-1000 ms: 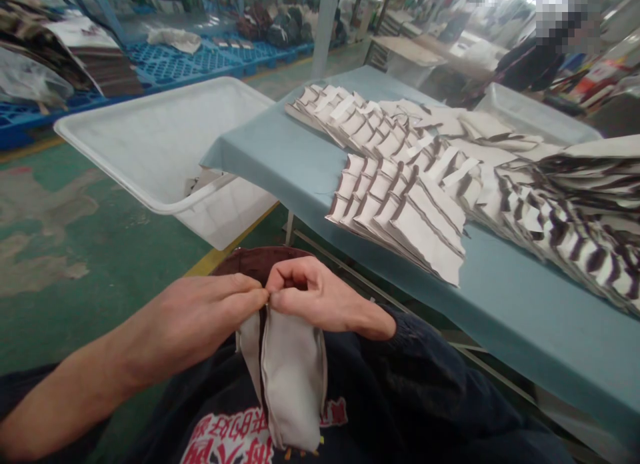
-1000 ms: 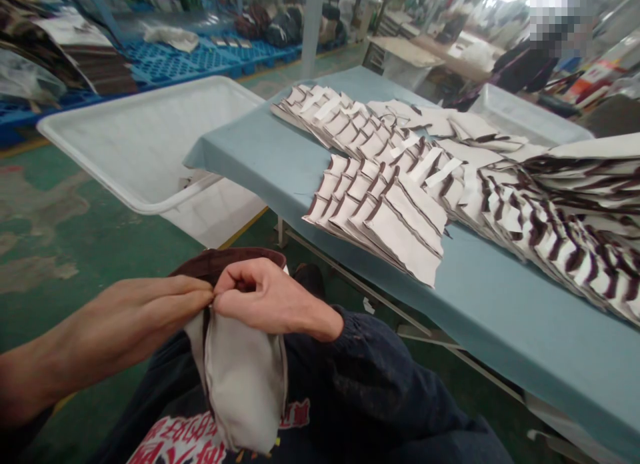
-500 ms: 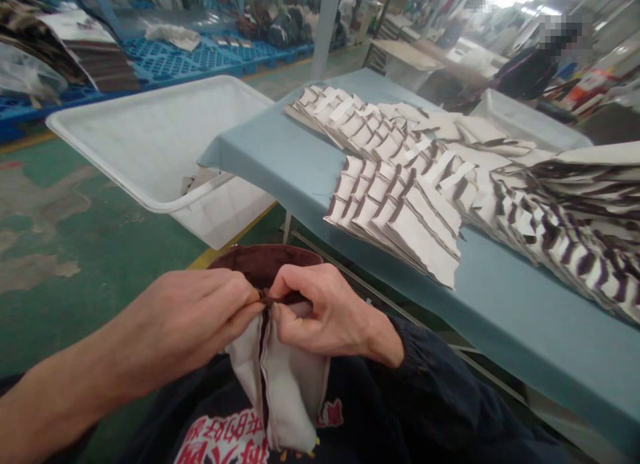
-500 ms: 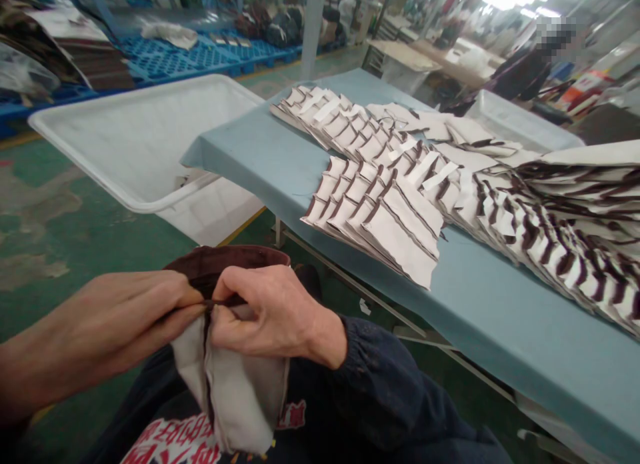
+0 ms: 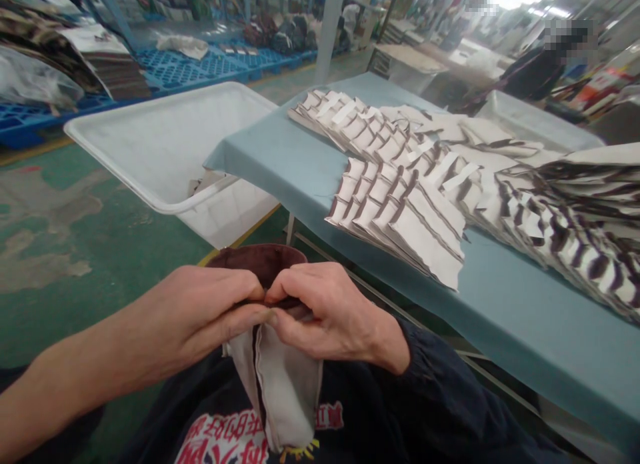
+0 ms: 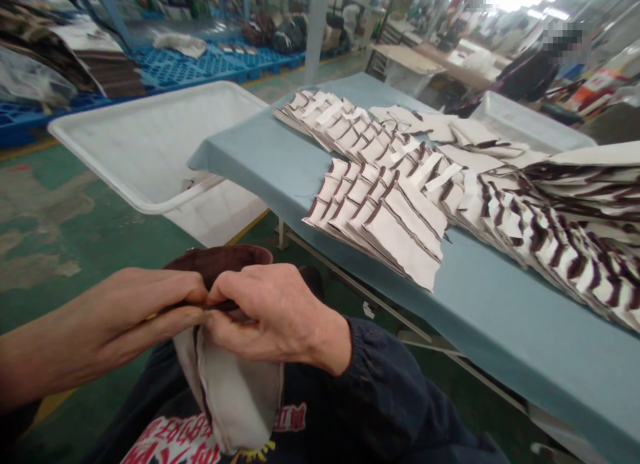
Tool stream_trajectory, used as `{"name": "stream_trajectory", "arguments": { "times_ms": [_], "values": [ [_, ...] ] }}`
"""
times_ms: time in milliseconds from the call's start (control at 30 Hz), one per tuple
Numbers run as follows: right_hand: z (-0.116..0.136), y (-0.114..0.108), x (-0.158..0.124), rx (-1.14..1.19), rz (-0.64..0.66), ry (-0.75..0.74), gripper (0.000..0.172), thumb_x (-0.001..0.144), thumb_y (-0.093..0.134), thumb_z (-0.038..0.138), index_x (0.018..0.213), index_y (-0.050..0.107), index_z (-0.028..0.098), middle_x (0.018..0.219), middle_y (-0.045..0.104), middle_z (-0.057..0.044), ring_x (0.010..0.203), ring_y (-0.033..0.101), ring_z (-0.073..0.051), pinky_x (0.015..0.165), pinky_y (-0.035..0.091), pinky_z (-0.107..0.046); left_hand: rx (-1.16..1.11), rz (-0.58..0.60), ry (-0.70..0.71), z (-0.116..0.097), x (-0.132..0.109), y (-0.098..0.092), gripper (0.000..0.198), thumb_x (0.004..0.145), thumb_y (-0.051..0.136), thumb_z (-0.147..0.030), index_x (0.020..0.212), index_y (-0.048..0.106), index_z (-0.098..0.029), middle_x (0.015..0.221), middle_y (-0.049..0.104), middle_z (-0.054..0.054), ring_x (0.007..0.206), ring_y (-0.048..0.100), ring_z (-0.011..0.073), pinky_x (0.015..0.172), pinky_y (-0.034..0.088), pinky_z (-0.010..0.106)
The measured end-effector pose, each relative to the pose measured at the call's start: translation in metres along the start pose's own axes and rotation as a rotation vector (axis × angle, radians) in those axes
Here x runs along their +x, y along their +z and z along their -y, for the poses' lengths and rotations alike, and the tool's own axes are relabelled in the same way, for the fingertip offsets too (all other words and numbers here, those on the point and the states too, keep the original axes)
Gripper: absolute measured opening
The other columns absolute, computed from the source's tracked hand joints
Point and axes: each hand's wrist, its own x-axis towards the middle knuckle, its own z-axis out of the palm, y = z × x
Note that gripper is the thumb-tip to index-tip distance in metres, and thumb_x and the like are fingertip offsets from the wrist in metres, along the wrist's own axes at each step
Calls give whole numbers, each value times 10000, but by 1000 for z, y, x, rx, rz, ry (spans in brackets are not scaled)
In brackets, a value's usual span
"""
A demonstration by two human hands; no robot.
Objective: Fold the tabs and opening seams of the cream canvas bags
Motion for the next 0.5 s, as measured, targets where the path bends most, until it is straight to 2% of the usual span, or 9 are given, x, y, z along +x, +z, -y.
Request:
{"name": "stream_trajectory", "arguments": {
  "times_ms": [100,200,267,400,500],
  "values": [
    [-1,-8,-3,-26,8,-45,133,1158,731,287,1031,708,255,856,784,17,746,687,-161,728,481,-291,-36,24,1,1,2,9,420,1294,596,-233,875,584,-262,730,642,-84,592,545,132,585,355,311],
    [-14,-17,-7,-60,29,-48,209,1181,798,414,1068,762,242,880,799,2,770,693,-178,748,476,-311,100,-55,62,2,-2,16,399,1267,544,-190,877,526,-269,721,565,-86,583,462,138,590,284,361],
    [-28,-23,-11,-95,35,11,268,1155,840,478,1044,782,242,876,798,-4,780,690,-189,775,475,-325,231,-113,78,1,-7,16,406,1262,481,-155,874,483,-276,723,500,-88,592,422,147,611,252,389],
    [-49,-30,-21,-90,-11,178,315,1098,905,460,925,753,245,870,809,-4,787,684,-183,818,481,-328,299,-133,-72,2,-23,13,432,1292,417,-212,866,441,-280,731,445,-92,600,431,144,650,292,364],
    [-44,-31,-22,-54,-38,142,310,1092,924,449,935,745,250,873,801,5,787,667,-178,835,492,-330,294,-148,-235,11,-34,8,440,1285,477,-300,846,495,-275,720,509,-81,616,510,144,674,354,327]
  ]
}}
